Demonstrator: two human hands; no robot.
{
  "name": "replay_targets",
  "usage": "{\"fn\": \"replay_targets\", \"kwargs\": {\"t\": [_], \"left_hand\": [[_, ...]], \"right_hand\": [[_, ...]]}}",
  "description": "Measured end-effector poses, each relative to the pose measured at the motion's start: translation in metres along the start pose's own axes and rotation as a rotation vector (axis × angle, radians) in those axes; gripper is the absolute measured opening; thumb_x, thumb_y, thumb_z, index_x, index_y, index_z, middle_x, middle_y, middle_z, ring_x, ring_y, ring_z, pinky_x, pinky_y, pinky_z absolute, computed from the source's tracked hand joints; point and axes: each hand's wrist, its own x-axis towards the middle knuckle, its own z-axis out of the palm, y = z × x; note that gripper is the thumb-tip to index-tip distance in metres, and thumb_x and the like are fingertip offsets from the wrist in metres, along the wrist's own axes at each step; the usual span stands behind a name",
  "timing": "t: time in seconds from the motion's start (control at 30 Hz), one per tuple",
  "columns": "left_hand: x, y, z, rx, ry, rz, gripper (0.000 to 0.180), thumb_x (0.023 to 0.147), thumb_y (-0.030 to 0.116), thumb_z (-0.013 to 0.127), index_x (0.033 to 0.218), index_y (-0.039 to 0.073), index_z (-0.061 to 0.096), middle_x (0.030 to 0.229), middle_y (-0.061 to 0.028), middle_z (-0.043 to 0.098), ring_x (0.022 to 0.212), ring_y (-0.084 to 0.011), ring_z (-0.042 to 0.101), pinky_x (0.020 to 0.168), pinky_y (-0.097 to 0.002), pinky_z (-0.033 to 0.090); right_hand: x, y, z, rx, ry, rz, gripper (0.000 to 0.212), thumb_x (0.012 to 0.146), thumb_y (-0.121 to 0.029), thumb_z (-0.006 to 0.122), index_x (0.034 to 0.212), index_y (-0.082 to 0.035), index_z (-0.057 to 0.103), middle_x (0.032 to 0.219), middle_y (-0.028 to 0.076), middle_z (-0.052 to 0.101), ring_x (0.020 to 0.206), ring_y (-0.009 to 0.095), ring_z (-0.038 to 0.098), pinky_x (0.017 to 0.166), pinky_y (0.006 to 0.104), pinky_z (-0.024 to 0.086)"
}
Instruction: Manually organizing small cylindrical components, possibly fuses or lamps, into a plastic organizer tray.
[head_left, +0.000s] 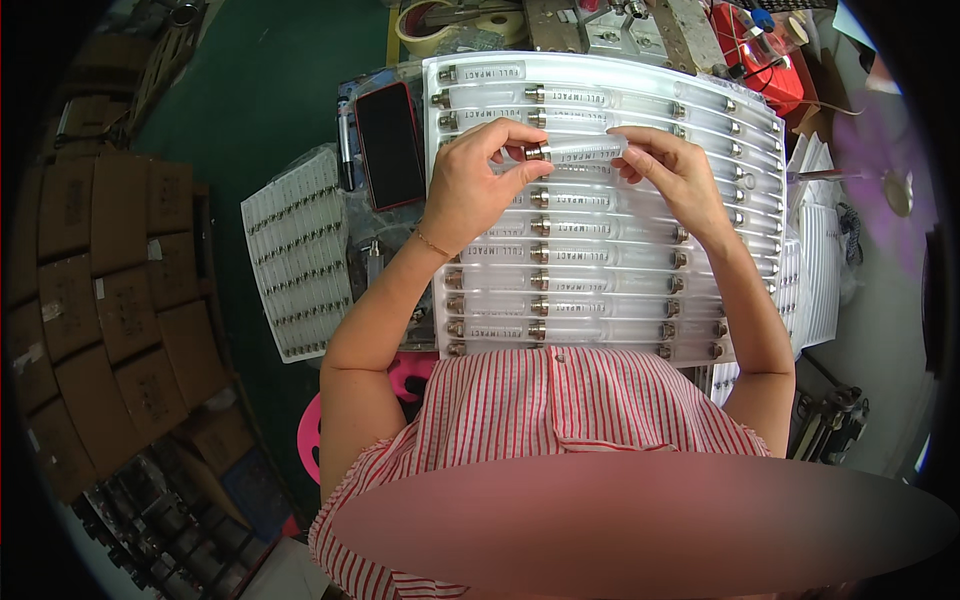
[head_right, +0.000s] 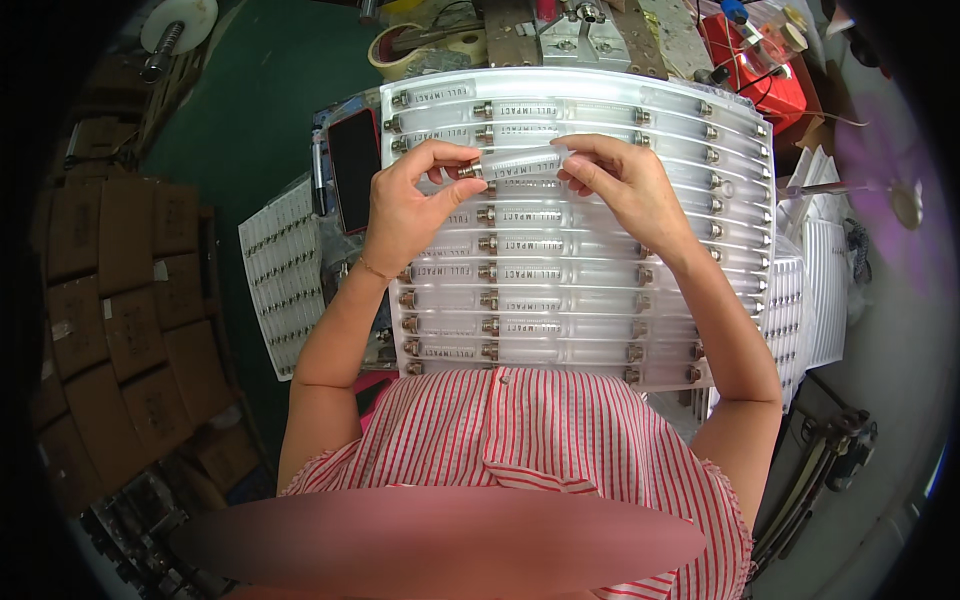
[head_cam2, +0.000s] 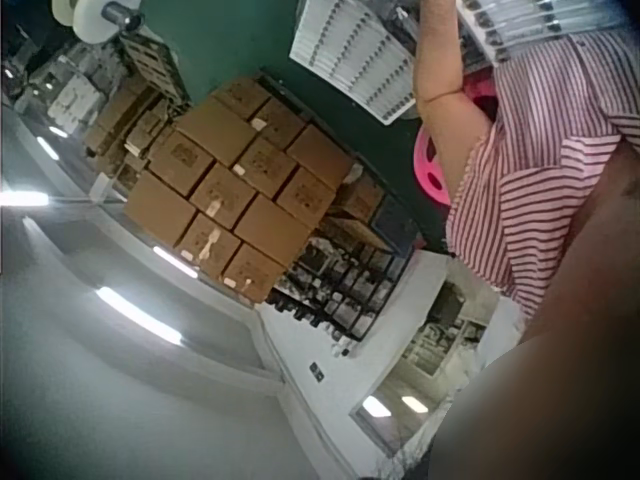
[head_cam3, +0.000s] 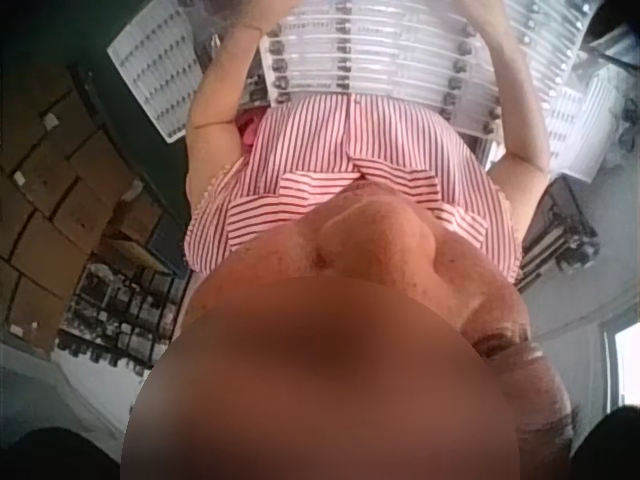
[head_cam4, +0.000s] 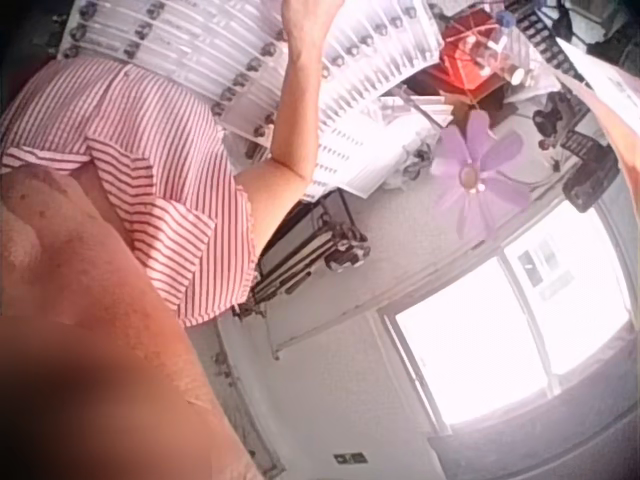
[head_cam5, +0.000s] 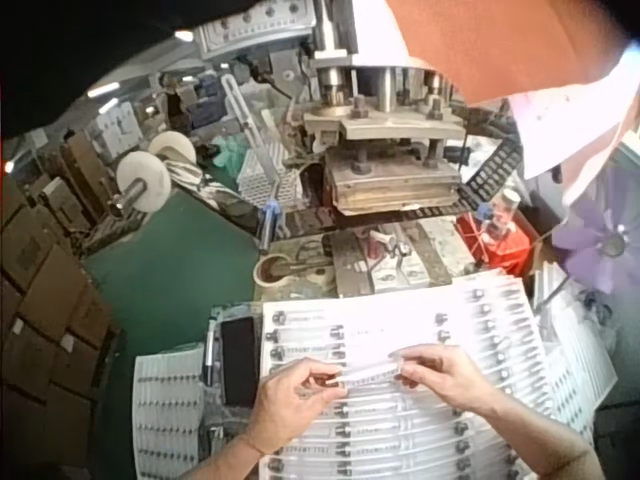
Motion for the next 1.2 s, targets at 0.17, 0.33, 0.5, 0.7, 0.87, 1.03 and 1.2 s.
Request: {"fn": "replay_targets", "kwargs": {"t": [0.17, 0.33, 0.5, 0.7, 0.87, 1.03, 1.2], "left_hand": [[0.0, -0.001, 0.001, 0.022, 0.021, 0.038, 0.026, 0.071, 0.012, 0.076, 0.093, 0.005, 0.065, 0.084, -0.0051, 0.067, 0.074, -0.0139, 0.064, 0.064, -0.0257, 0.049], [-0.003, -0.001, -0.001, 0.047, -0.021, -0.002, 0.026, 0.073, 0.011, 0.075, 0.096, 0.005, 0.067, 0.088, -0.0037, 0.069, 0.074, -0.0099, 0.062, 0.065, -0.0224, 0.044], [0.009, -0.006, -0.009, 0.124, 0.015, 0.025, 0.025, 0.072, 0.01, 0.076, 0.095, 0.005, 0.067, 0.087, -0.0025, 0.068, 0.072, -0.0089, 0.06, 0.063, -0.0215, 0.044], [0.037, -0.012, -0.003, 0.001, 0.048, -0.045, 0.025, 0.073, 0.008, 0.075, 0.096, 0.002, 0.066, 0.089, -0.0026, 0.068, 0.074, -0.0071, 0.058, 0.069, -0.0203, 0.047], [0.043, -0.008, 0.0, 0.005, 0.032, -0.026, 0.026, 0.073, 0.007, 0.075, 0.096, 0.002, 0.066, 0.092, -0.0027, 0.068, 0.076, -0.0073, 0.058, 0.071, -0.0205, 0.047], [0.057, -0.016, 0.008, 0.036, 0.017, -0.043, 0.024, 0.074, 0.01, 0.075, 0.095, 0.002, 0.066, 0.094, -0.003, 0.068, 0.075, -0.0067, 0.059, 0.068, -0.0207, 0.047], [0.083, -0.038, 0.009, 0.531, 0.025, 0.214, 0.022, 0.071, 0.023, 0.073, 0.088, 0.009, 0.069, 0.093, -0.0033, 0.065, 0.087, -0.0245, 0.059, 0.08, -0.0324, 0.046]], "right_hand": [[0.001, 0.001, 0.0, -0.024, -0.001, -0.007, 0.03, 0.091, -0.017, 0.056, 0.116, 0.001, 0.059, 0.088, 0.009, 0.067, 0.078, 0.011, 0.06, 0.071, 0.0249, 0.049], [-0.001, 0.001, -0.005, -0.207, -0.001, -0.05, 0.03, 0.09, -0.017, 0.058, 0.116, -0.002, 0.06, 0.089, 0.01, 0.068, 0.077, 0.014, 0.062, 0.072, 0.0275, 0.049], [0.02, 0.007, -0.051, -0.74, 0.318, -0.363, 0.026, 0.086, -0.017, 0.061, 0.109, -0.006, 0.063, 0.092, 0.01, 0.066, 0.078, 0.023, 0.064, 0.072, 0.0321, 0.05], [0.034, 0.005, -0.062, -1.136, 0.297, -0.465, 0.02, 0.082, -0.015, 0.063, 0.099, -0.004, 0.065, 0.095, 0.01, 0.061, 0.092, 0.028, 0.057, 0.08, 0.0382, 0.046], [0.032, 0.015, -0.063, -1.151, 0.239, -0.398, 0.02, 0.08, -0.015, 0.064, 0.097, -0.004, 0.066, 0.095, 0.01, 0.062, 0.091, 0.028, 0.057, 0.08, 0.0381, 0.046], [0.034, 0.016, -0.067, -1.145, 0.189, -0.409, 0.022, 0.079, -0.013, 0.065, 0.099, -0.005, 0.066, 0.096, 0.008, 0.062, 0.091, 0.028, 0.058, 0.079, 0.0378, 0.047], [0.03, 0.006, -0.074, -0.88, 0.244, -0.418, 0.022, 0.081, -0.014, 0.064, 0.101, -0.006, 0.065, 0.101, 0.008, 0.065, 0.086, 0.024, 0.061, 0.077, 0.0338, 0.049]]}}
